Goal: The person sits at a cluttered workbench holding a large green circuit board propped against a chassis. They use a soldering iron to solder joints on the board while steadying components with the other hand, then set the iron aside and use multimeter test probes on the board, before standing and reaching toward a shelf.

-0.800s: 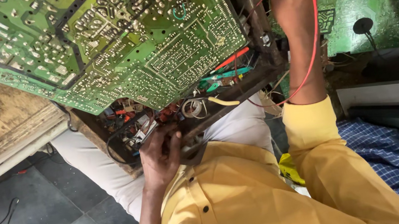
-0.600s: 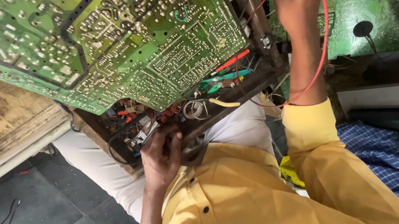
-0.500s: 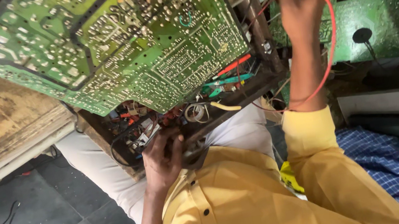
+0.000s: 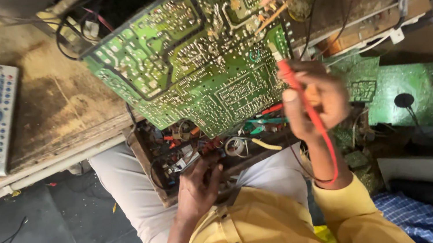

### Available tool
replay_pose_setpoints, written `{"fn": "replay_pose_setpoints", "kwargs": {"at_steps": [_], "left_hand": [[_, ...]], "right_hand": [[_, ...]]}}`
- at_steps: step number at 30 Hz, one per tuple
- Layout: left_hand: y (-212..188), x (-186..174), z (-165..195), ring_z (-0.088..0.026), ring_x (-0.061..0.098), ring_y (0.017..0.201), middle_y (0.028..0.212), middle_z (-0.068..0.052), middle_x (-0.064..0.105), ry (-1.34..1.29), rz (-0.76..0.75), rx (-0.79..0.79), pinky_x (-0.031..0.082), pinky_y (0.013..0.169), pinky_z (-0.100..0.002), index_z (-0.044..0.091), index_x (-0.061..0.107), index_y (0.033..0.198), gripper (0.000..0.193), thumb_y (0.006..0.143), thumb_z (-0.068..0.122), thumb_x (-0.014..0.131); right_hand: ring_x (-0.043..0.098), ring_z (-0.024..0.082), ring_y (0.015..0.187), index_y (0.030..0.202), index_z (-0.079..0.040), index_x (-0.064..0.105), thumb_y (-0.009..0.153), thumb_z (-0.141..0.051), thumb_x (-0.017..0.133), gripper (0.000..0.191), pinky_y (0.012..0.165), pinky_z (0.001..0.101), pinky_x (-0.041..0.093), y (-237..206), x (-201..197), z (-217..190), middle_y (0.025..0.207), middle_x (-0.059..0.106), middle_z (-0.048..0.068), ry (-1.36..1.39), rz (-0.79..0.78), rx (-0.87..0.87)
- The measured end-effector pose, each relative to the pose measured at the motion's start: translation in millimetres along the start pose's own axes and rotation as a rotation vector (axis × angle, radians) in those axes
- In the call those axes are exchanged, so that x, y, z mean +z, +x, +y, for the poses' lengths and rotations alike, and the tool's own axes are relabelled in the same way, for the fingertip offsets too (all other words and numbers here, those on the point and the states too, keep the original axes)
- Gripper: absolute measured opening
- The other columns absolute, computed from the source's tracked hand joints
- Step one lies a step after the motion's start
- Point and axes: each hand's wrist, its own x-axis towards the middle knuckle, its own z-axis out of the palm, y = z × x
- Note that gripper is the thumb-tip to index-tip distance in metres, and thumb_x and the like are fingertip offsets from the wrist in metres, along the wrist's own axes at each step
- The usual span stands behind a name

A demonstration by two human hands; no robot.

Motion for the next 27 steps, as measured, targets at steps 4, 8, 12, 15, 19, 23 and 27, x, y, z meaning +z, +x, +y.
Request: {"fn": "replay_pose_setpoints", "kwargs": {"at_steps": [4,8,12,15,19,23,27], "left_hand": [[1,0,1,-0.026,0.065,0.058,0.083,-0.014,0.069,-0.028,-0.004,-0.025,0.051,0.055,-0.037,0.004,0.07,0.11,0.02,0.091,0.012,0.072],[4,-4,1,-0.027,0.064,0.061,0.085,-0.015,0.069,-0.034,-0.018,0.015,0.05,0.056,-0.037,0.003,0.07,0.109,0.019,0.091,0.01,0.071],[6,-6,5,-0.025,0.062,0.06,0.085,-0.014,0.069,-0.058,-0.021,0.049,0.05,0.056,-0.036,0.003,0.07,0.108,0.018,0.091,0.008,0.071],[8,-7,9,-0.024,0.058,0.054,0.08,-0.014,0.068,-0.07,-0.043,-0.037,0.047,0.053,-0.036,0.004,0.071,0.108,0.018,0.09,0.008,0.071],[12,-6,10,-0.022,0.056,0.052,0.082,-0.013,0.069,-0.1,-0.045,-0.033,0.045,0.05,-0.035,0.003,0.07,0.106,0.017,0.09,0.006,0.071],[11,-5,6,-0.021,0.056,0.055,0.083,-0.013,0.068,-0.123,-0.016,0.03,0.046,0.051,-0.035,0.002,0.07,0.108,0.018,0.09,0.006,0.07],[10,-5,0,-0.022,0.054,0.052,0.079,-0.013,0.066,-0.113,-0.061,-0.022,0.044,0.05,-0.036,0.002,0.069,0.103,0.014,0.09,0.008,0.071]], "right_hand": [[0.072,0.031,0.103,0.114,0.0,0.065,0.093,0.003,0.079,0.026,0.087,0.0384,0.059,22,19,-3,0.118,0.073,0.019,-0.303,-0.13,-0.248],[0.072,0.034,0.106,0.118,0.0,0.066,0.09,0.011,0.08,0.034,0.092,0.0405,0.06,38,33,-5,0.119,0.072,0.018,-0.363,-0.142,-0.341],[0.071,0.033,0.101,0.119,0.001,0.066,0.088,0.013,0.081,0.036,0.088,0.0405,0.059,48,40,-6,0.115,0.073,0.018,-0.422,-0.138,-0.377],[0.07,0.032,0.098,0.118,0.001,0.067,0.087,0.013,0.082,0.036,0.086,0.0404,0.059,51,41,-3,0.112,0.073,0.018,-0.458,-0.108,-0.372],[0.07,0.031,0.098,0.118,0.001,0.068,0.088,0.013,0.082,0.036,0.085,0.04,0.059,52,41,1,0.109,0.073,0.015,-0.466,-0.101,-0.359],[0.07,0.031,0.099,0.118,0.001,0.068,0.087,0.012,0.082,0.036,0.085,0.0396,0.058,52,43,1,0.111,0.073,0.016,-0.47,-0.139,-0.38],[0.071,0.032,0.102,0.119,0.002,0.068,0.088,0.013,0.08,0.036,0.088,0.04,0.059,50,46,1,0.112,0.073,0.016,-0.491,-0.126,-0.361]]}}
